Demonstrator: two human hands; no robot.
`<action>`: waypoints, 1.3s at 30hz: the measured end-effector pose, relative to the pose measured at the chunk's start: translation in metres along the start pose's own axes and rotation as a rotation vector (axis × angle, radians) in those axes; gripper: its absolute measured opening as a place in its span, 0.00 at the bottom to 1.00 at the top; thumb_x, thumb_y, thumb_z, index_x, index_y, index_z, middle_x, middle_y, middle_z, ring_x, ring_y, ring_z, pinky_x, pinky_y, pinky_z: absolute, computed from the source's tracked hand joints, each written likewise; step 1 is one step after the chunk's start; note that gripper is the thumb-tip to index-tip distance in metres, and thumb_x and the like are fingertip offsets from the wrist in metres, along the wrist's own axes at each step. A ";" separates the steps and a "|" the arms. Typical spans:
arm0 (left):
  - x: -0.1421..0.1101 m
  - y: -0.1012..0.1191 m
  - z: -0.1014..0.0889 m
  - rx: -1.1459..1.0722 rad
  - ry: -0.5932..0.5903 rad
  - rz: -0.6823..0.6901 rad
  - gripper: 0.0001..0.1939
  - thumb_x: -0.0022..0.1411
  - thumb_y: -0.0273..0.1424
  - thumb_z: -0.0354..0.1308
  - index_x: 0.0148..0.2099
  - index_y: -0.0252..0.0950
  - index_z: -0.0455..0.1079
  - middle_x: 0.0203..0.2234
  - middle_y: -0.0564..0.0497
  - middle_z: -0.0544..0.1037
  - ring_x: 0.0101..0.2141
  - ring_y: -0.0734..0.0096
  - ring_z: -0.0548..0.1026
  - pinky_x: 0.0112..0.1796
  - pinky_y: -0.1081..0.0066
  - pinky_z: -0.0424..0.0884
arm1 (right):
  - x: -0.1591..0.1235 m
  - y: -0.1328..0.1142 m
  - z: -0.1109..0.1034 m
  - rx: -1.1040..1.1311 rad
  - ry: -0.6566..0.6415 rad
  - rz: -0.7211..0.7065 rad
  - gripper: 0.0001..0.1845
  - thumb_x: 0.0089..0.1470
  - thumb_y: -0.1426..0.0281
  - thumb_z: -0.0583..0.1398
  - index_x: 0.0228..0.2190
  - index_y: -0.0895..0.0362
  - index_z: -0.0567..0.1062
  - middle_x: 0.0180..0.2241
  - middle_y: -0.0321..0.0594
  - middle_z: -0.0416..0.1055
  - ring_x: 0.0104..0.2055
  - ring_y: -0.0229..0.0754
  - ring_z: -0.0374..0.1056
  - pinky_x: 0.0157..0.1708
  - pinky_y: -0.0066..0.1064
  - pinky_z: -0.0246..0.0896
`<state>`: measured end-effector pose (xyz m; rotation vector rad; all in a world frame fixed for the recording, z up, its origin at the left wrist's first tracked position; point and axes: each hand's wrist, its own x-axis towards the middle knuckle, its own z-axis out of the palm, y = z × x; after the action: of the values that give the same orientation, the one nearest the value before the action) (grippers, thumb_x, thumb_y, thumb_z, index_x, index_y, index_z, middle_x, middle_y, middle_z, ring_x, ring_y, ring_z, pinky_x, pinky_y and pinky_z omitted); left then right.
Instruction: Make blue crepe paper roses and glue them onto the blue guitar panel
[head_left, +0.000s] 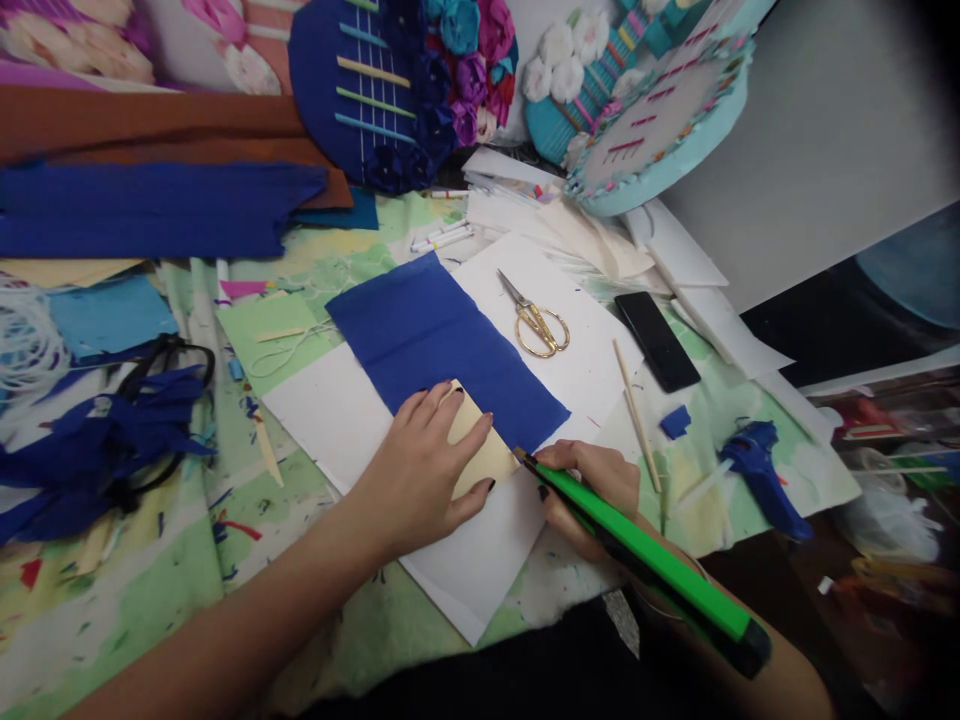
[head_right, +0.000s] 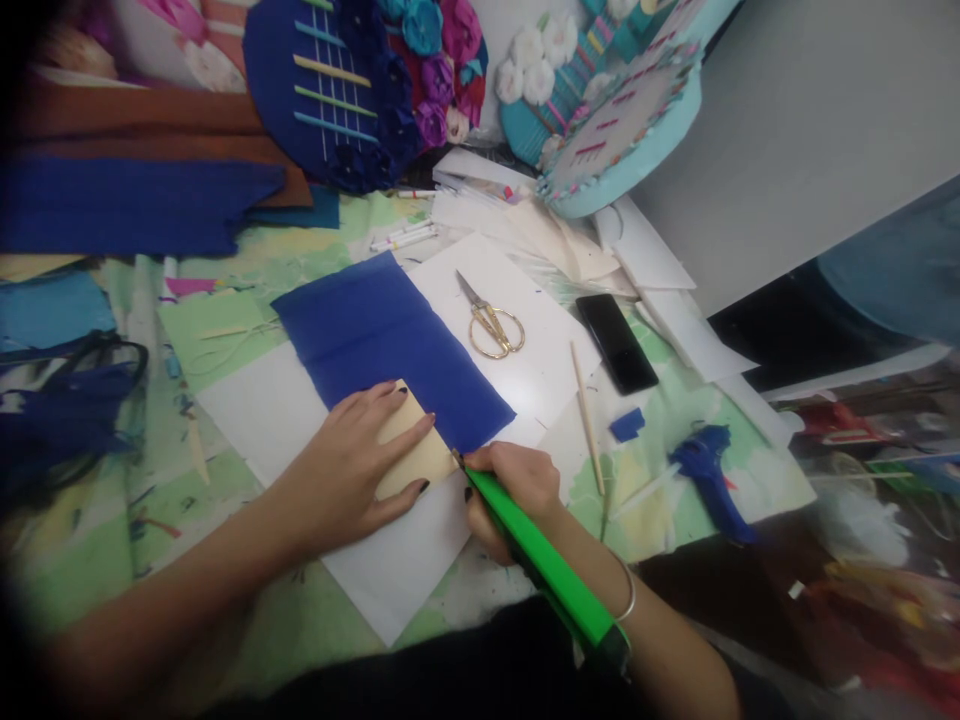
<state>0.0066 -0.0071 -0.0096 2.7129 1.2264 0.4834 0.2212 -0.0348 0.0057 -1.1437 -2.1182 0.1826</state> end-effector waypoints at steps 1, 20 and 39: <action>0.000 0.000 0.000 -0.002 0.001 0.000 0.29 0.58 0.39 0.56 0.58 0.30 0.65 0.54 0.29 0.64 0.57 0.36 0.59 0.53 0.45 0.58 | 0.000 0.000 0.000 0.000 0.010 0.001 0.11 0.44 0.75 0.54 0.32 0.53 0.67 0.23 0.34 0.72 0.23 0.39 0.70 0.21 0.29 0.63; 0.000 0.001 -0.001 0.000 -0.010 -0.002 0.29 0.58 0.39 0.56 0.58 0.30 0.65 0.54 0.28 0.64 0.57 0.37 0.59 0.53 0.45 0.58 | -0.004 -0.002 -0.003 0.005 0.033 -0.020 0.10 0.45 0.75 0.55 0.33 0.53 0.68 0.22 0.35 0.71 0.25 0.40 0.71 0.22 0.30 0.65; 0.000 -0.001 0.001 0.008 -0.005 0.002 0.29 0.58 0.40 0.56 0.58 0.30 0.65 0.54 0.29 0.64 0.57 0.37 0.59 0.53 0.45 0.58 | -0.004 -0.003 -0.005 0.026 0.039 -0.029 0.08 0.46 0.74 0.55 0.32 0.53 0.68 0.21 0.36 0.71 0.24 0.41 0.71 0.21 0.30 0.65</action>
<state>0.0062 -0.0069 -0.0104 2.7208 1.2265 0.4723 0.2245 -0.0408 0.0086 -1.0924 -2.0909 0.1730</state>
